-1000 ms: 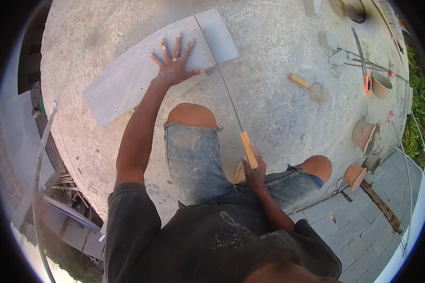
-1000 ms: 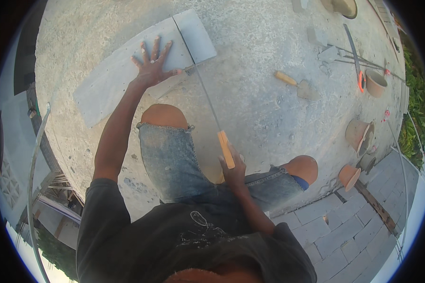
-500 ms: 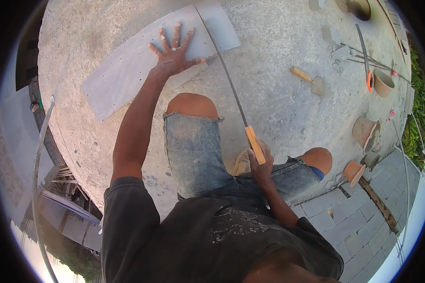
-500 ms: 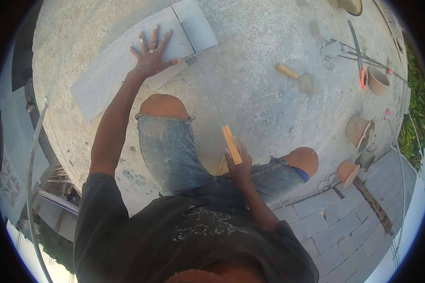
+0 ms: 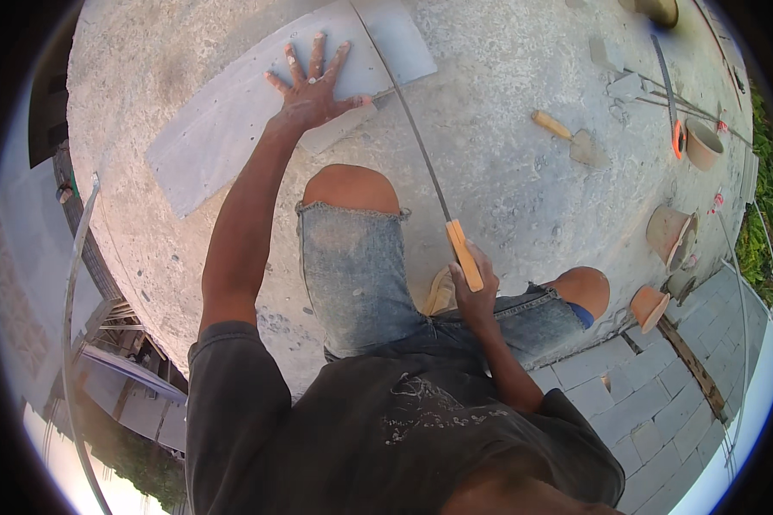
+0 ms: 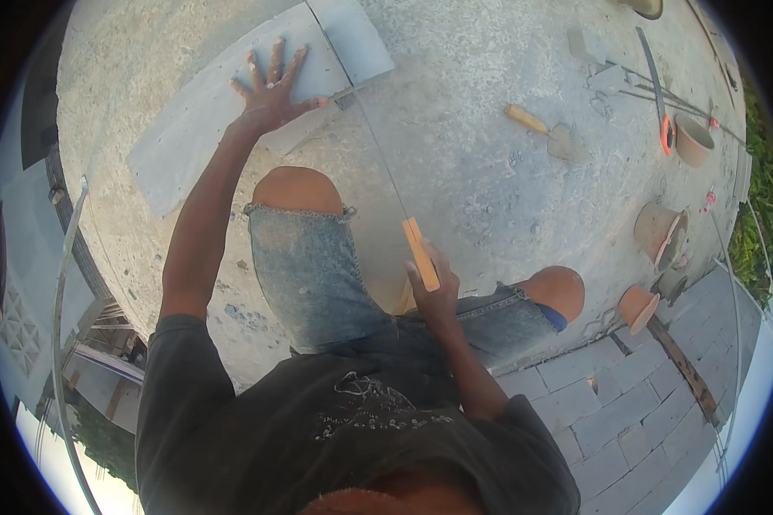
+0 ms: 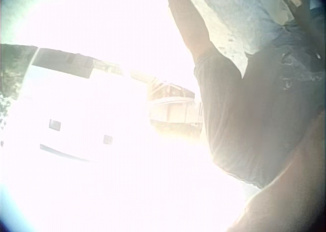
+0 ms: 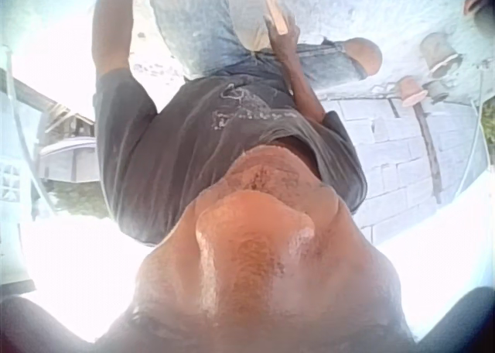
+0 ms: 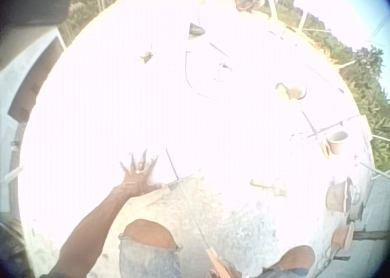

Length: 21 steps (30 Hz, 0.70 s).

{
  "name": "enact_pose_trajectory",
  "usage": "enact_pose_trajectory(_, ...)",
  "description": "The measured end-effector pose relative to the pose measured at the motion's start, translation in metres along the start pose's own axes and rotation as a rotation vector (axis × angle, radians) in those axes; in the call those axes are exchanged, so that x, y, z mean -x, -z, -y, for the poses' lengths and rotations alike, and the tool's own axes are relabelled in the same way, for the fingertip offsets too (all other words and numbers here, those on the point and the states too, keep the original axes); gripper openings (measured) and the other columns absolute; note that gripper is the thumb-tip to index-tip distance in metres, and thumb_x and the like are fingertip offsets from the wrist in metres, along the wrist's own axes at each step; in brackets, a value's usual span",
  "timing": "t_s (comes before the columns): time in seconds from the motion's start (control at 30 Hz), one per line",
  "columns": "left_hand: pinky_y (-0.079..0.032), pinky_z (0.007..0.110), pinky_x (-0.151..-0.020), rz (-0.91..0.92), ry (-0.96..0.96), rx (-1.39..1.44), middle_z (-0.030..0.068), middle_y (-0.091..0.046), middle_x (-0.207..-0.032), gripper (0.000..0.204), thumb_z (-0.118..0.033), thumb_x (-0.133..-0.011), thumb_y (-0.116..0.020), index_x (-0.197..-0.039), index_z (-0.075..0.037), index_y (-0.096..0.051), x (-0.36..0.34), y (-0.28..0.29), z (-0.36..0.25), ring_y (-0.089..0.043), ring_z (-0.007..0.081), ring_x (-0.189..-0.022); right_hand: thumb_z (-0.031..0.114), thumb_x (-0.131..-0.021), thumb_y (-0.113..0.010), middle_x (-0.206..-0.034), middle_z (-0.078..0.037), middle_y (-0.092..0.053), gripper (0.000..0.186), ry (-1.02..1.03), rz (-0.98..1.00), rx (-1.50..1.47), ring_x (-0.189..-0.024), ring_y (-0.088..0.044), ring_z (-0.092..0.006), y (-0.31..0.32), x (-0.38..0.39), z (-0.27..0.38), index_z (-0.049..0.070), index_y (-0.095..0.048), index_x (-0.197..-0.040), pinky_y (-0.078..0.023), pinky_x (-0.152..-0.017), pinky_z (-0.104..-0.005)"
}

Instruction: Measure, cut, and lay blocks/bricks to construct a wall.

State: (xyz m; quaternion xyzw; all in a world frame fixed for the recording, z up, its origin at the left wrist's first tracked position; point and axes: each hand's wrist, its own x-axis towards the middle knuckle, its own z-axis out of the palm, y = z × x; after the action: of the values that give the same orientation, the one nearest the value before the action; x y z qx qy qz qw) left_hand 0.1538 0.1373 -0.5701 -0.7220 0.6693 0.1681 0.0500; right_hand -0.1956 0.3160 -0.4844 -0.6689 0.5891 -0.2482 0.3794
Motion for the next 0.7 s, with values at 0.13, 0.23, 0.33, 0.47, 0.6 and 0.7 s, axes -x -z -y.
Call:
enact_pose_trajectory(0.13,0.007,0.082,-0.099,0.001,0.002,0.015,0.0074,0.01,-0.162,0.11,-0.088,-0.067,-0.051,-0.155,-0.034,-0.01,-0.008,0.003,-0.009,0.02,0.0497,-0.141,0.017,-0.089,-0.068,-0.11,-0.022,-0.065,0.041,-0.084,0.045,-0.056,-0.094,-0.069,-0.0306,-0.032,-0.105,0.034,0.002,-0.054,-0.125,-0.054,-0.076,-0.0362)
enact_pose_trajectory(0.23,0.007,0.082,-0.098,0.071,0.034,-0.006,0.0077,0.01,-0.162,0.11,-0.087,-0.067,-0.051,-0.155,-0.034,-0.01,-0.016,-0.002,-0.005,0.019,0.05,-0.141,0.023,-0.091,-0.067,-0.106,-0.024,-0.066,0.042,-0.119,0.084,-0.091,-0.092,-0.07,-0.0297,-0.046,-0.148,0.044,0.001,-0.055,-0.125,-0.053,-0.075,-0.0352)
enact_pose_trajectory(0.33,0.006,0.083,-0.097,-0.004,0.023,0.018,0.0079,0.01,-0.162,0.11,-0.087,-0.067,-0.051,-0.155,-0.035,-0.01,-0.009,-0.009,0.002,0.019,0.0505,-0.141,0.021,-0.089,-0.069,-0.1,-0.022,-0.067,0.043,-0.157,0.07,-0.067,-0.082,-0.07,-0.0308,-0.036,-0.095,0.039,0.005,-0.055,-0.125,-0.053,-0.07,-0.0371)
enact_pose_trajectory(0.47,0.006,0.083,-0.097,0.041,0.003,0.008,0.0077,0.009,-0.162,0.11,-0.087,-0.067,-0.052,-0.155,-0.035,-0.01,0.004,-0.001,0.001,0.02,0.051,-0.141,0.015,-0.087,-0.07,-0.113,-0.02,-0.066,0.044,0.028,-0.01,-0.008,-0.093,-0.07,-0.0288,0.007,0.013,0.015,0.004,-0.054,-0.127,-0.055,-0.078,-0.0363)
enact_pose_trajectory(0.6,0.007,0.083,-0.097,-0.009,-0.018,-0.016,0.0075,0.01,-0.162,0.11,-0.088,-0.067,-0.052,-0.154,-0.035,-0.011,-0.008,-0.004,-0.002,0.02,0.051,-0.141,0.02,-0.088,-0.069,-0.113,-0.02,-0.066,0.043,-0.055,0.025,-0.074,-0.091,-0.069,-0.0311,-0.034,-0.098,0.031,0.006,-0.054,-0.126,-0.054,-0.074,-0.0367)
enact_pose_trajectory(0.7,0.007,0.083,-0.097,0.051,0.03,0.013,0.0076,0.009,-0.162,0.109,-0.088,-0.067,-0.051,-0.154,-0.035,-0.012,-0.015,-0.01,-0.014,0.021,0.0508,-0.141,0.028,-0.09,-0.068,-0.111,-0.02,-0.066,0.043,0.04,-0.04,-0.09,-0.085,-0.068,-0.0334,-0.064,-0.166,0.044,0.008,-0.055,-0.125,-0.053,-0.068,-0.0369)
